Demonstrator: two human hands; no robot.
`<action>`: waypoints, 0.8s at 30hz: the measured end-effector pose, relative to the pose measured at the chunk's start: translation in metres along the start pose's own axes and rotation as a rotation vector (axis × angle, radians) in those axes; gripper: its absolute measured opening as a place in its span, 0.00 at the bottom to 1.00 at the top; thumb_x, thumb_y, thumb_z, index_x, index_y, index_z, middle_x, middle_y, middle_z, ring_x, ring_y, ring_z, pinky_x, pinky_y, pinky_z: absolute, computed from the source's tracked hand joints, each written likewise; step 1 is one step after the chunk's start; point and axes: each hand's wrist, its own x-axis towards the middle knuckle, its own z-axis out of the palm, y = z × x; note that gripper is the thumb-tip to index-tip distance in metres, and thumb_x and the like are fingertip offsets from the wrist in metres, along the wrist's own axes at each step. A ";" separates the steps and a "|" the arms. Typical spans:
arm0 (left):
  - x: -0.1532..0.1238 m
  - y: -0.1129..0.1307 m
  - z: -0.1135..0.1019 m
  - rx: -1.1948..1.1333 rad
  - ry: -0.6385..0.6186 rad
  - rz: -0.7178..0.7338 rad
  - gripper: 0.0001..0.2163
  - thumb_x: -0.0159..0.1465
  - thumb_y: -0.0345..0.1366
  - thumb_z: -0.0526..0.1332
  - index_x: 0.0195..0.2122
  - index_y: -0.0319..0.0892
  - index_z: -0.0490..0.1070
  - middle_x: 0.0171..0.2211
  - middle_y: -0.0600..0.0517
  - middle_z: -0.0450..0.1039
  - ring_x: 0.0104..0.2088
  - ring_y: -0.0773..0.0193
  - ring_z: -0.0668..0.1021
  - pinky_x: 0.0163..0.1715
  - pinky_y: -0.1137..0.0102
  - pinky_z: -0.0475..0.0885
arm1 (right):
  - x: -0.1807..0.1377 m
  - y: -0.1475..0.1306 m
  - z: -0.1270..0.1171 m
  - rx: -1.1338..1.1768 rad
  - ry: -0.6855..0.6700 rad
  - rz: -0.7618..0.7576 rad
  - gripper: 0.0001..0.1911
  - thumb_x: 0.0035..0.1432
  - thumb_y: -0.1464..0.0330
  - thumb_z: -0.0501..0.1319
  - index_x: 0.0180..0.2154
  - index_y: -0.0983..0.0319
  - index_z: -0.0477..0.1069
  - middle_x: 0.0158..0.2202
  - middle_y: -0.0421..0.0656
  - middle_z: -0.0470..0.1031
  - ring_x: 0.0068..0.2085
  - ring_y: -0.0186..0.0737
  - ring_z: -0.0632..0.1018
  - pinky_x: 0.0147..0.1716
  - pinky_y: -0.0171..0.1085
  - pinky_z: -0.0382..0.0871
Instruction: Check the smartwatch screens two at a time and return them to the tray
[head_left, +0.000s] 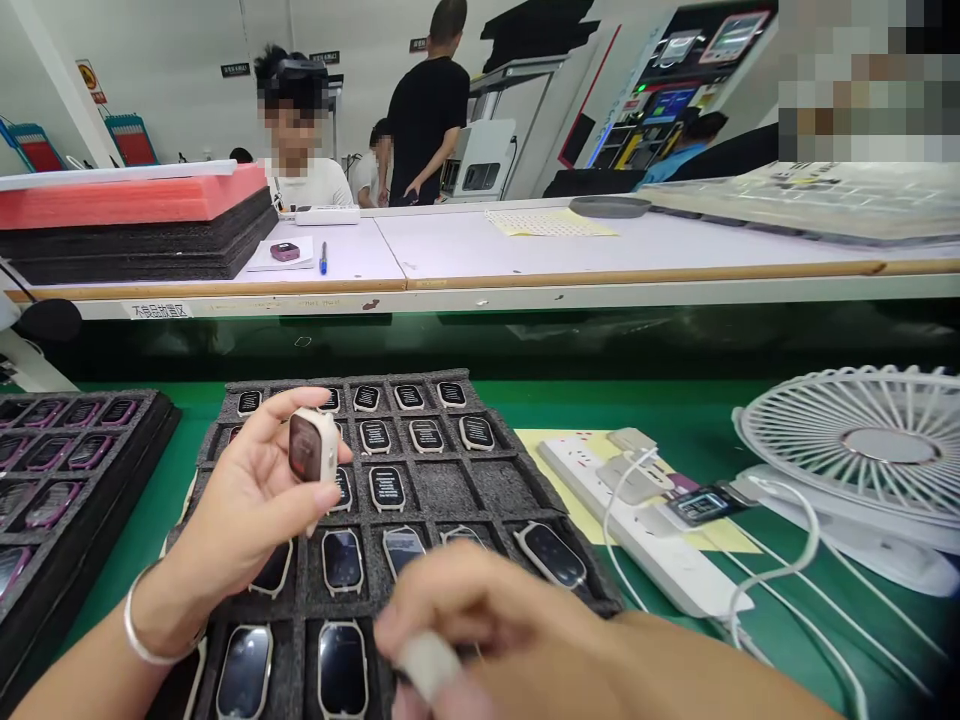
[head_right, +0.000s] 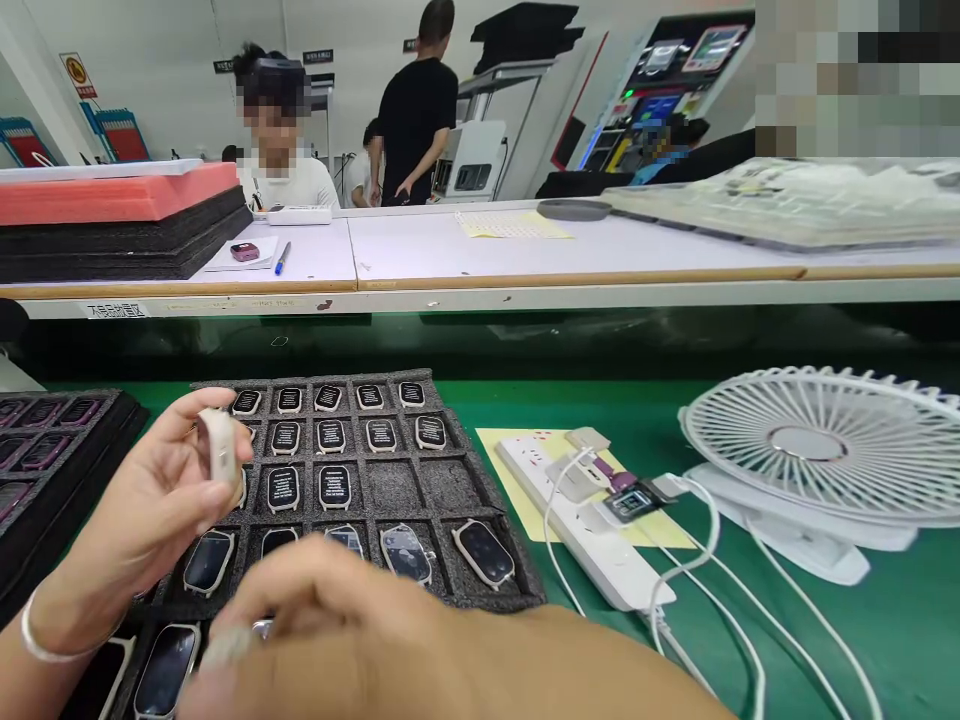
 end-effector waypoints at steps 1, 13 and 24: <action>0.006 -0.007 -0.002 0.054 0.044 -0.006 0.24 0.54 0.31 0.71 0.51 0.50 0.69 0.35 0.54 0.74 0.26 0.73 0.72 0.21 0.81 0.67 | 0.007 0.005 -0.006 0.011 0.039 -0.056 0.20 0.63 0.66 0.62 0.57 0.50 0.69 0.55 0.47 0.72 0.52 0.40 0.78 0.51 0.38 0.72; 0.039 -0.052 -0.018 0.247 0.142 -0.117 0.28 0.51 0.34 0.70 0.52 0.42 0.62 0.38 0.52 0.75 0.23 0.73 0.75 0.26 0.73 0.75 | 0.061 0.067 -0.066 0.509 0.506 0.096 0.30 0.54 0.69 0.70 0.56 0.59 0.64 0.44 0.45 0.80 0.40 0.39 0.84 0.46 0.38 0.75; 0.035 -0.054 -0.018 0.156 0.159 -0.214 0.31 0.52 0.32 0.70 0.56 0.40 0.61 0.36 0.52 0.76 0.25 0.71 0.78 0.26 0.75 0.71 | 0.064 0.063 -0.068 0.612 0.602 0.226 0.10 0.70 0.67 0.51 0.48 0.62 0.66 0.40 0.50 0.82 0.36 0.43 0.84 0.42 0.42 0.75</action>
